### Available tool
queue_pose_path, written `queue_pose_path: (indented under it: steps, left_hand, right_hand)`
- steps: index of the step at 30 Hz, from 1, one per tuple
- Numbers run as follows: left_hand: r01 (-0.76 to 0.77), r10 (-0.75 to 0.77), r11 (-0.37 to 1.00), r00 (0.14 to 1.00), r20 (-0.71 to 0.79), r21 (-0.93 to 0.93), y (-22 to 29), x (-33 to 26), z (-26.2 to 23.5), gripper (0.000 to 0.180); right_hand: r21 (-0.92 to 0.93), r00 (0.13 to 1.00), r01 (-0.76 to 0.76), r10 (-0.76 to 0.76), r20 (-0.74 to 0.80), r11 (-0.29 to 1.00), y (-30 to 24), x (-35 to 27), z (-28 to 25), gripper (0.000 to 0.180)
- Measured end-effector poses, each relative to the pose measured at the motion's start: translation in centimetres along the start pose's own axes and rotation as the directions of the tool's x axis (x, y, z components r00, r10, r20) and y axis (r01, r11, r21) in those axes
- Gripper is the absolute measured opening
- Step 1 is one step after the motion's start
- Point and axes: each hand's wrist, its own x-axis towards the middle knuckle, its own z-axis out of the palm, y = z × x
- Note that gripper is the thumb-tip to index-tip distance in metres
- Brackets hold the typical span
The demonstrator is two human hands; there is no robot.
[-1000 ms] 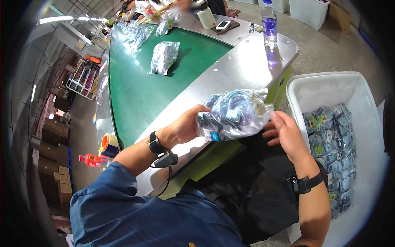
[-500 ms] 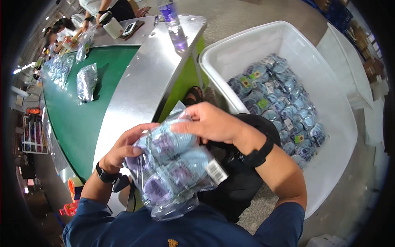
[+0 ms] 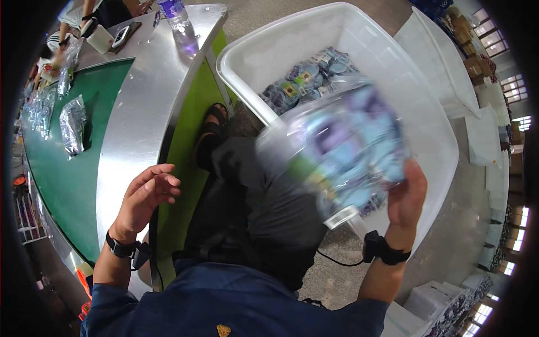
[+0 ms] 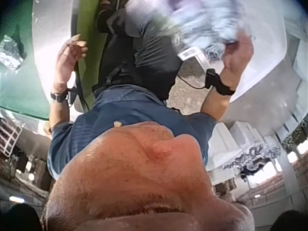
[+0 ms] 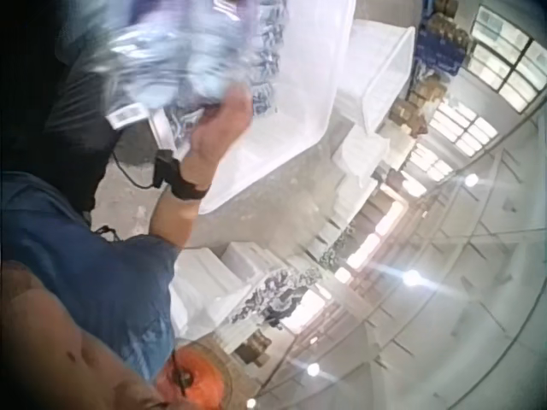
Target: Scan the barcode on a pair of packaged shoes and place them into a bin.
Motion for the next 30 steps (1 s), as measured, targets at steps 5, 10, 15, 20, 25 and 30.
queue_pose_path:
  steps: [5, 10, 15, 20, 25, 30]
  left_hand:
    - [-0.001, 0.004, 0.998, 0.999, -0.041, 0.055, 0.0, 0.1, -0.1, 0.063]
    - [-0.017, 0.018, 0.998, 1.000, -0.025, 0.055, 0.6, 0.7, 0.2, 0.061]
    - [-0.032, 0.037, 0.992, 0.999, -0.040, 0.126, 1.4, 0.4, -0.4, 0.057]
    - [-0.051, 0.064, 0.992, 0.990, -0.122, 0.114, 2.2, -1.4, -2.0, 0.044]
    - [-0.037, 0.059, 0.987, 0.988, -0.142, 0.156, 3.6, -1.5, -3.7, 0.037]
    - [-0.178, 0.293, 0.920, 0.904, -0.312, 0.348, 4.3, -0.3, -9.7, 0.038]
  right_hand:
    - [0.107, 0.946, 0.004, 0.031, -0.324, 0.994, 1.6, 0.4, -14.6, 0.024]
    - [0.009, 0.526, -0.340, 0.198, -0.827, 0.940, 8.6, -0.6, -30.1, 0.035]
    - [-0.019, 0.702, -0.498, 0.390, -0.595, 0.867, 8.3, 0.0, -23.6, 0.041]
    - [-0.293, 0.930, -0.362, 0.321, -0.179, 0.885, 3.4, 3.6, -5.4, 0.037]
    - [-0.202, 0.944, -0.185, 0.231, 0.237, 0.962, -0.1, 3.6, 7.6, 0.035]
    - [-0.073, 0.663, -0.367, 0.316, 0.678, 0.927, -0.9, 3.8, 16.8, 0.041]
